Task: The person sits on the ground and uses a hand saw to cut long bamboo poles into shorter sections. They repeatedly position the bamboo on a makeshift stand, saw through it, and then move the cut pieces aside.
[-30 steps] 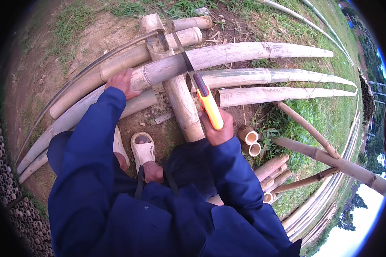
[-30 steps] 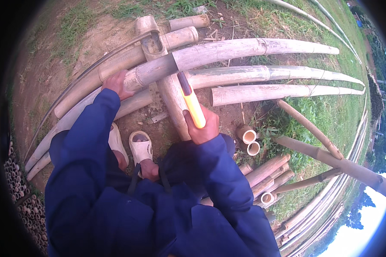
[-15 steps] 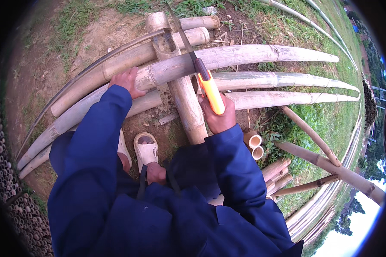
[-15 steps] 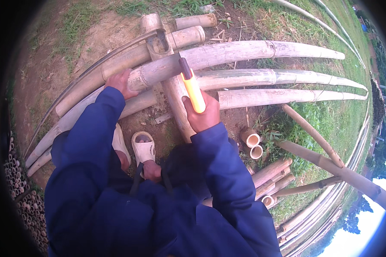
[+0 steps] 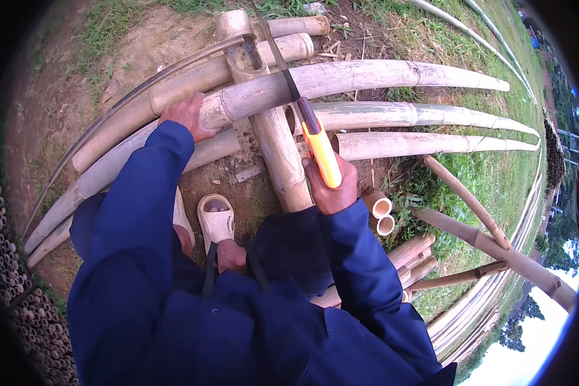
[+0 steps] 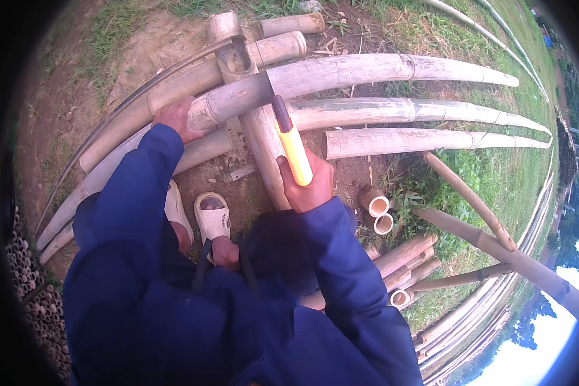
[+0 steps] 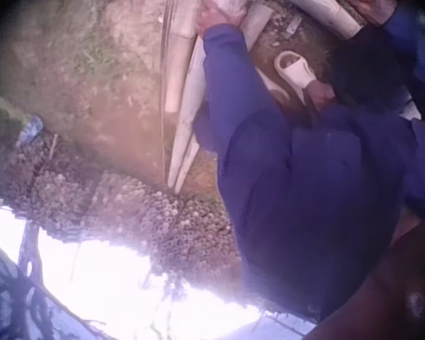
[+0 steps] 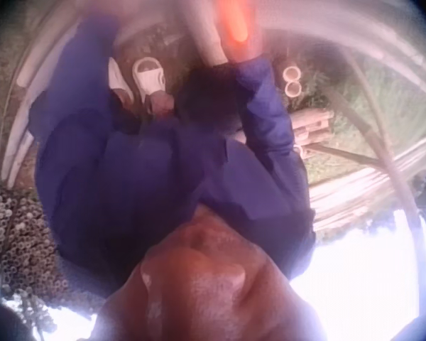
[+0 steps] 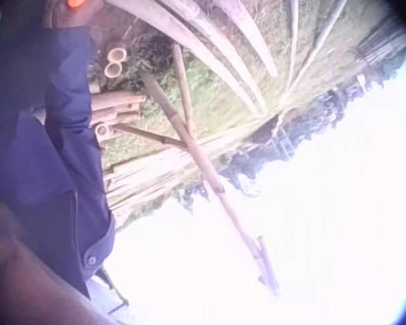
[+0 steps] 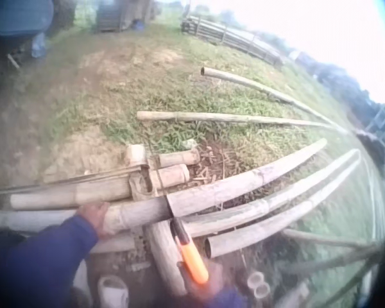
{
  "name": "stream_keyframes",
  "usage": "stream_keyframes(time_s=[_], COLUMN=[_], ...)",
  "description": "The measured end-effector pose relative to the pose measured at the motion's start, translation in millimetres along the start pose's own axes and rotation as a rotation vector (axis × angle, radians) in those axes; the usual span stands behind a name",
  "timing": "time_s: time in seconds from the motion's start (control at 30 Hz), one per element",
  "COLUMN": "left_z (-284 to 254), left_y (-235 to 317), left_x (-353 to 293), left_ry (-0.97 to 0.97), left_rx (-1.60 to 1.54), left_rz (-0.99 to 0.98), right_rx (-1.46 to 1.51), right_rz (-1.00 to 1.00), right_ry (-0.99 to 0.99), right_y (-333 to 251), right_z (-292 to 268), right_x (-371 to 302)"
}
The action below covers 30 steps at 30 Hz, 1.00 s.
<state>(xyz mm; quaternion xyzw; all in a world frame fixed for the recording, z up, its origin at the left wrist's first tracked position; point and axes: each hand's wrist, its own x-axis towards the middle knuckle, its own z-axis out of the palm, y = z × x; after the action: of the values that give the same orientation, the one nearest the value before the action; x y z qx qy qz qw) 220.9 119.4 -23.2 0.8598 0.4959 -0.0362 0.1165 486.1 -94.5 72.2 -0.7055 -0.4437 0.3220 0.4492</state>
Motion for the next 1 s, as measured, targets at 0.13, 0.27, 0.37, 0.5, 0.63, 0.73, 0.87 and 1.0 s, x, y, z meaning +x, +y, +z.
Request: stream_keyframes(time_s=[0.13, 0.27, 0.37, 0.5, 0.63, 0.73, 0.87, 1.0], left_z=[-0.9, -3.0, 1.3, -1.4, -4.2, -3.5, -8.1, -5.2], left_y=[-8.0, 5.7, 2.2, -0.5, -1.6, -0.2, 2.6, -6.9], left_x=[1.0, -8.1, -6.1, -1.7, -4.9, -4.6, 2.7, 1.5], left_ry=[0.05, 0.001, 0.042, 0.004, 0.001, 0.002, -0.029, 0.027], left_rx=[0.011, 0.011, 0.0, 0.006, 0.006, 0.003, 0.0, -0.04], left_rz=[0.006, -0.015, -0.004, -0.009, 0.001, 0.013, 0.007, 0.027], right_rx=[-0.11, -0.176, -0.091, -0.009, 0.0, 0.03, 0.069, 0.065], right_rz=[0.101, 0.156, 0.164, -0.086, -0.002, -0.053, -0.015, 0.009], right_ry=[-0.062, -0.044, -0.035, 0.034, -0.093, 0.01, 0.005, -0.02], right_y=[-25.5, -39.6, -11.9, 8.2, 6.2, 7.7, 16.6, -0.2], right_z=[-42.1, -77.4, -36.7, 25.3, 19.1, 20.9, 22.1, 9.3], right_x=[-80.1, -160.2, -73.0, 34.0, 34.4, 32.2, 36.2, -12.0])
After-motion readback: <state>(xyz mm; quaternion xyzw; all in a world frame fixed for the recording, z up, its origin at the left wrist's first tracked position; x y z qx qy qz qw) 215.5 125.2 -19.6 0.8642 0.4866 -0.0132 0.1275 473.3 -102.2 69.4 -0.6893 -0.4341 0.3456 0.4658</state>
